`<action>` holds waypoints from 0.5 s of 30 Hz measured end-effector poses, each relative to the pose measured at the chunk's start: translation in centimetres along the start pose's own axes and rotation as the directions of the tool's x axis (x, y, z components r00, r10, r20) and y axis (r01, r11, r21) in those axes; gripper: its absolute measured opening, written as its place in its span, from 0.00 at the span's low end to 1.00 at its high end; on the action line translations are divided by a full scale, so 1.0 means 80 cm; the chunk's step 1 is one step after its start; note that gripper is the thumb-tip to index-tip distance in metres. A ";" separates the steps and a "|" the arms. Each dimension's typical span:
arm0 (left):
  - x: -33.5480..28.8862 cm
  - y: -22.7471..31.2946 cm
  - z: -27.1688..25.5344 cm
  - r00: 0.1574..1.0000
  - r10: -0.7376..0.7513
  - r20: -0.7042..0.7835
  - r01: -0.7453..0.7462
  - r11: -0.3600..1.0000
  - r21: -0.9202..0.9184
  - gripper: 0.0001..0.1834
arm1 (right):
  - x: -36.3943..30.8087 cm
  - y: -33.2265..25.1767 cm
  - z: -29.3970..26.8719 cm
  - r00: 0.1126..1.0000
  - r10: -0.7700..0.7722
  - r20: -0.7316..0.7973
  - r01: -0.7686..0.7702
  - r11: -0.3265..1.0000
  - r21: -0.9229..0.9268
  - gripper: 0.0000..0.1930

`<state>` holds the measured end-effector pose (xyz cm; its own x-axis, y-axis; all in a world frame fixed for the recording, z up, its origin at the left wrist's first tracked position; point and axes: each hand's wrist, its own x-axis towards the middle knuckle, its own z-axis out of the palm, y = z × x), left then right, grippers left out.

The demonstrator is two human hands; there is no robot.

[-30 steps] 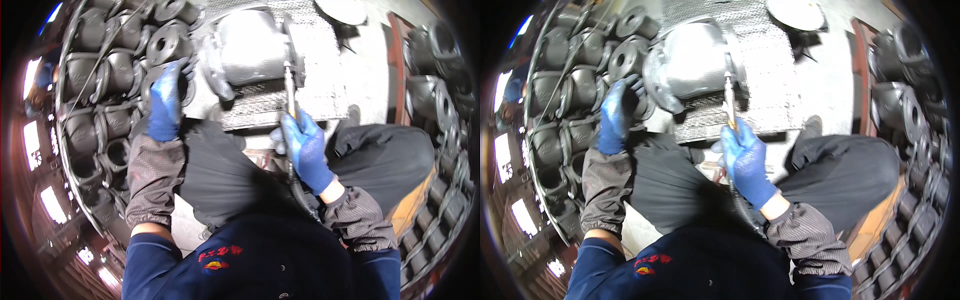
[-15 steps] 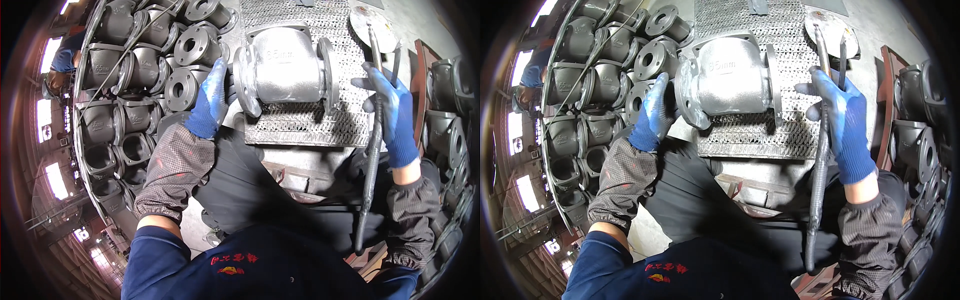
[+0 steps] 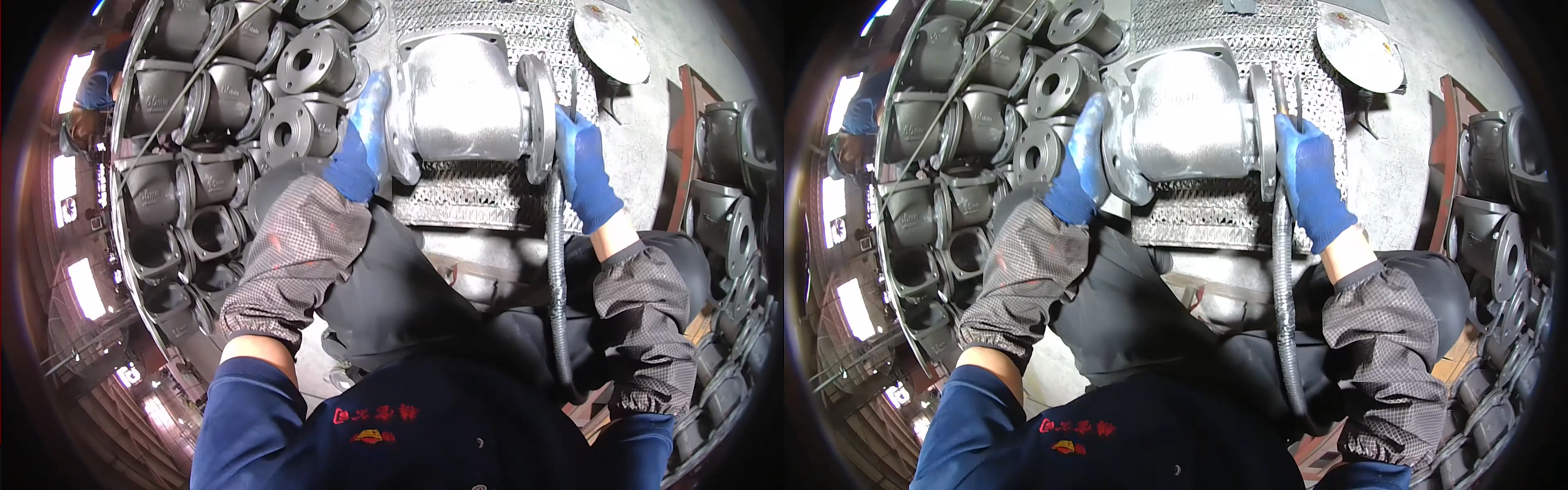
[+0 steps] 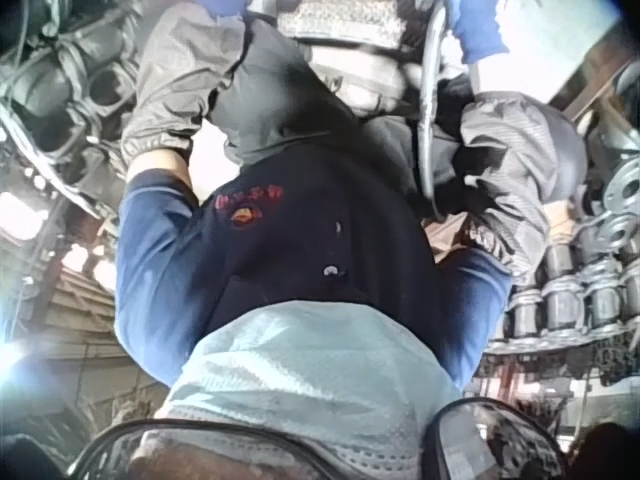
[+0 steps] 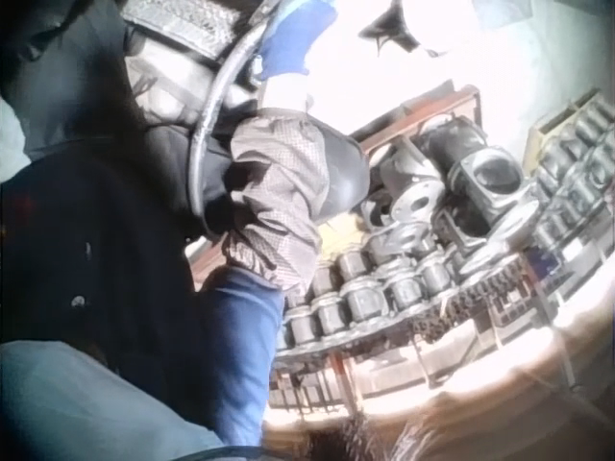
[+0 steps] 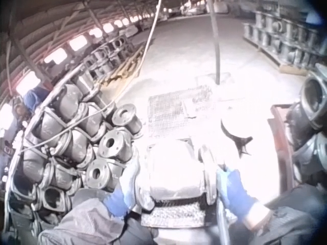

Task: The person picks up a metal casting from a stack, places it on a work surface, and uses a handheld air tool and a pick to clear debris from the interior and exterior surfaces.

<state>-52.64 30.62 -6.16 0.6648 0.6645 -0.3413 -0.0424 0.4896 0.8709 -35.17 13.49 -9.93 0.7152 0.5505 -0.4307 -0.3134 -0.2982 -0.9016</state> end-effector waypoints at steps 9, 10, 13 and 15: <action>-0.046 0.043 0.010 0.994 0.062 -0.092 -0.062 0.998 -0.005 0.20 | -0.038 -0.045 -0.018 0.840 -0.342 0.421 0.540 0.606 -0.584 0.17; -0.042 0.043 0.002 0.999 -0.030 -0.014 0.027 0.985 -0.169 0.19 | -0.042 -0.050 -0.011 0.923 -0.222 0.315 0.341 0.851 -0.400 0.19; -0.043 0.042 -0.001 0.998 -0.067 -0.017 0.062 0.979 -0.193 0.19 | -0.047 -0.058 -0.001 0.898 -0.276 0.343 0.355 0.914 -0.195 0.27; -0.036 0.036 -0.011 0.995 -0.037 -0.097 0.021 0.986 -0.167 0.18 | -0.051 -0.069 0.015 0.982 -0.091 0.167 0.090 0.996 0.014 0.18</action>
<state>-55.33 30.63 -3.00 0.5908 0.6972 -0.4060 -0.1526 0.5907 0.7923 -37.09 13.82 -3.27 0.6261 0.6980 -0.3475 -0.2567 -0.2364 -0.9372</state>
